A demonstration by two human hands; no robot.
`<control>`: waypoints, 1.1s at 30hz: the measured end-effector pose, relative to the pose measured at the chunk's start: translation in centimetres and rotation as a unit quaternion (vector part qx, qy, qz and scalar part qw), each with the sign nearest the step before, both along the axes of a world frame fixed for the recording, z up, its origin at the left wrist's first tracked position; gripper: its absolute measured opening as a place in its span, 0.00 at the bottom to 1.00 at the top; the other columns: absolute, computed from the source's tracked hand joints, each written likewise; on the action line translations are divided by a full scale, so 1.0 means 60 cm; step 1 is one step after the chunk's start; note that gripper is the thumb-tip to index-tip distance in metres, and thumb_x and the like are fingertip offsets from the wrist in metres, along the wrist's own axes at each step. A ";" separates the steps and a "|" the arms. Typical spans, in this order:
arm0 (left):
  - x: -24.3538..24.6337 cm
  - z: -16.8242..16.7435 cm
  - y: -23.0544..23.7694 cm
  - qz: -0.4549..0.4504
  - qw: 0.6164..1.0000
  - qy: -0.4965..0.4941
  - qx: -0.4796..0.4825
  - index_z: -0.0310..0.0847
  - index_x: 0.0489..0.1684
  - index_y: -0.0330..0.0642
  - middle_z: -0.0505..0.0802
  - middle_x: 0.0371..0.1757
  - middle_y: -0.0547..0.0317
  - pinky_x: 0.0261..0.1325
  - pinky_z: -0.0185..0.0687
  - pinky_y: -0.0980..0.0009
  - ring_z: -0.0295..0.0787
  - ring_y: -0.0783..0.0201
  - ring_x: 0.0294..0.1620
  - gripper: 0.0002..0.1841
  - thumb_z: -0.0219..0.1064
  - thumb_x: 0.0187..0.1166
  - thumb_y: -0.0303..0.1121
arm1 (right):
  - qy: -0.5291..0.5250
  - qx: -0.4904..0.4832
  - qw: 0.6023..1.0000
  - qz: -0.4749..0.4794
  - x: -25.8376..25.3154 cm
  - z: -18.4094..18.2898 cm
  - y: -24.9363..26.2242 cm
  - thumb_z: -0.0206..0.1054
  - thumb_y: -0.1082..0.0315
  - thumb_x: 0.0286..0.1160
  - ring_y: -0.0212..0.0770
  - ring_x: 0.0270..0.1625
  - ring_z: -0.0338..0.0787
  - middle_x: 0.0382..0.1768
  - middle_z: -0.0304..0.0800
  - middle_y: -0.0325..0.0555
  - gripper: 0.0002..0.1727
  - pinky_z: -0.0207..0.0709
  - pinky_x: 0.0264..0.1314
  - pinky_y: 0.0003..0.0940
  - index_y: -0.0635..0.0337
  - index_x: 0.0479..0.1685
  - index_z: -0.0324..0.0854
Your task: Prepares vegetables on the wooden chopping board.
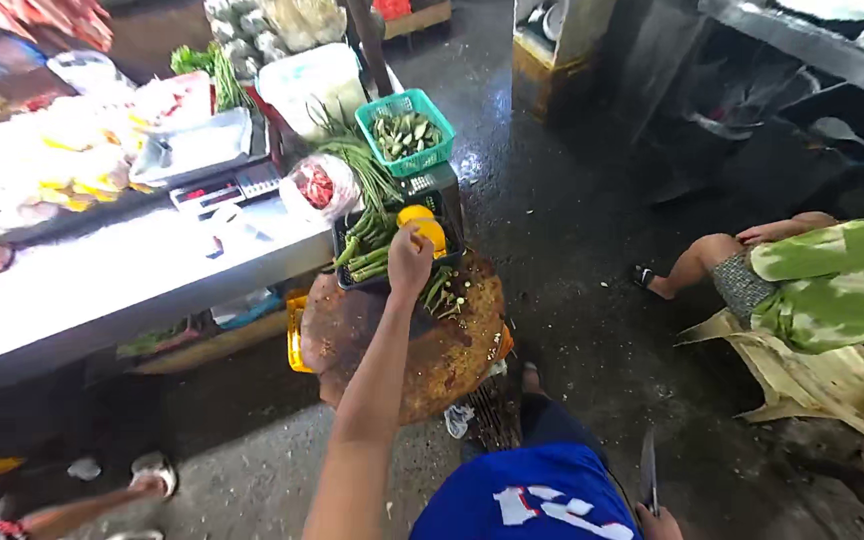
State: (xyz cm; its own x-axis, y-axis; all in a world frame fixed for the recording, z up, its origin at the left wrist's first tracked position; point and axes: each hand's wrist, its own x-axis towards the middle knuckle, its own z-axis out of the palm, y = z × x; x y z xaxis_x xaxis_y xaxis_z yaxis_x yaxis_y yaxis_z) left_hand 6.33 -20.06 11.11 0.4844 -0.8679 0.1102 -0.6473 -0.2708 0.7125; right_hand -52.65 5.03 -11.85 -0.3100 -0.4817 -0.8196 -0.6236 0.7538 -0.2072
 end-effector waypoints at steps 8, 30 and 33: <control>0.027 -0.196 0.023 0.115 0.977 -0.147 0.103 0.89 0.62 0.46 0.91 0.65 0.49 0.68 0.74 0.38 0.82 0.43 0.72 0.16 0.62 0.85 0.41 | -0.022 0.050 0.980 0.191 0.066 -0.050 -0.408 0.58 0.56 0.91 0.65 0.64 0.88 0.64 0.85 0.72 0.28 0.79 0.70 0.62 0.73 0.75 0.73; 0.056 -0.147 -0.250 0.188 0.925 -0.091 0.318 0.63 0.89 0.55 0.71 0.85 0.42 0.63 0.74 0.27 0.73 0.33 0.77 0.56 0.81 0.51 0.64 | -0.137 0.069 0.925 0.347 0.351 -0.036 -0.865 0.53 0.52 0.92 0.45 0.26 0.86 0.34 0.82 0.52 0.22 0.85 0.33 0.46 0.60 0.72 0.67; 0.046 -0.119 -0.197 0.176 0.951 -0.084 0.241 0.67 0.86 0.55 0.74 0.80 0.37 0.64 0.78 0.32 0.75 0.33 0.75 0.55 0.87 0.49 0.59 | -0.129 0.067 0.919 0.367 0.350 -0.040 -0.883 0.53 0.52 0.92 0.47 0.29 0.87 0.37 0.84 0.54 0.23 0.85 0.36 0.48 0.59 0.72 0.68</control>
State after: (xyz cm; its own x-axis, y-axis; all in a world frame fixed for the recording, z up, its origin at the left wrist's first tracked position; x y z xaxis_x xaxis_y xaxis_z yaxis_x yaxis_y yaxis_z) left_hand 9.10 -31.90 3.94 0.7645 -0.6252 -0.1570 -0.5507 -0.7601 0.3450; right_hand -31.63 -47.96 -14.25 0.2705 -0.3722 -0.8879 -0.9174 0.1801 -0.3549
